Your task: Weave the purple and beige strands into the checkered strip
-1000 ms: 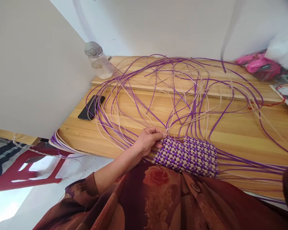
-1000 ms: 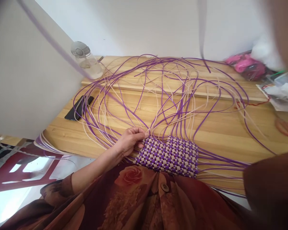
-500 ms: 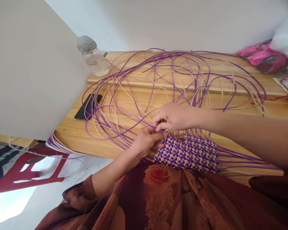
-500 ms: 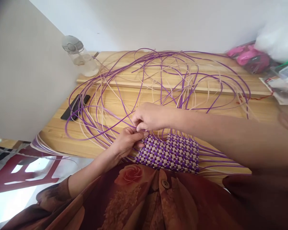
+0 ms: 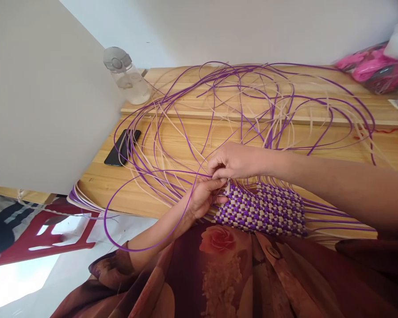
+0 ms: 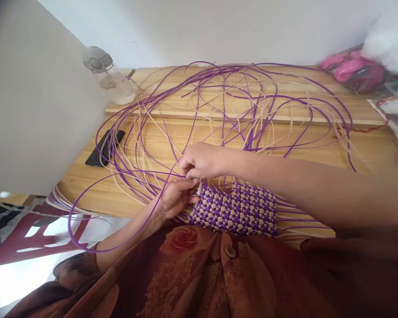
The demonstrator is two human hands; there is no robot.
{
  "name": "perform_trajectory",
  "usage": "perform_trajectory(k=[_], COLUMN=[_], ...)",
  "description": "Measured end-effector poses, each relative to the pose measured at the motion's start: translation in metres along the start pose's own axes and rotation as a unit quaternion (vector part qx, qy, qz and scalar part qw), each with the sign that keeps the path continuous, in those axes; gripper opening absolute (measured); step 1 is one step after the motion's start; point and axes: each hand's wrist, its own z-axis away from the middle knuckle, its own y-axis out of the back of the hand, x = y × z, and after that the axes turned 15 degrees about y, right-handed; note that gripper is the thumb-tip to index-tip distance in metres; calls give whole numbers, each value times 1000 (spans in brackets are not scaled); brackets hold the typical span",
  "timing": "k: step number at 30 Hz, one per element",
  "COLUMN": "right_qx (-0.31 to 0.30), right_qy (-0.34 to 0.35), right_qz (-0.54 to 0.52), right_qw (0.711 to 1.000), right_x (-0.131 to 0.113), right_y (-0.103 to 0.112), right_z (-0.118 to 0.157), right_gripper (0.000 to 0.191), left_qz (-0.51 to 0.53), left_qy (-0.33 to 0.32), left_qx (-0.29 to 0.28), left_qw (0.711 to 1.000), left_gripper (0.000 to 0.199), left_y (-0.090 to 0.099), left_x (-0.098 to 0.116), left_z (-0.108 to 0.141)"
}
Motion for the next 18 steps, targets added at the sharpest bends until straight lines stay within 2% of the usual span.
perform_trajectory(k=[6,12,15,18], right_qx=[29,33,130,202], right_qy=[-20,-62,-82,-37], right_qz=[-14,-49,6,100], right_qw=[999,996,988,974], right_x=[3,2,-5,-17], right_y=[-4,-3,-7,-21], right_z=[1,-2,12,40], right_gripper=[10,8,16,26], left_qz=[0,-25,-24,-12], left_qy=[12,9,5,-3], left_qx=[-1,0,-1,-10], left_qw=[1000,1000,1000,1000], left_gripper=[3,11,8,10], left_y=[-2,-4,-4,0], left_x=[0,1,2,0], left_z=[-3,-4,-2,-4])
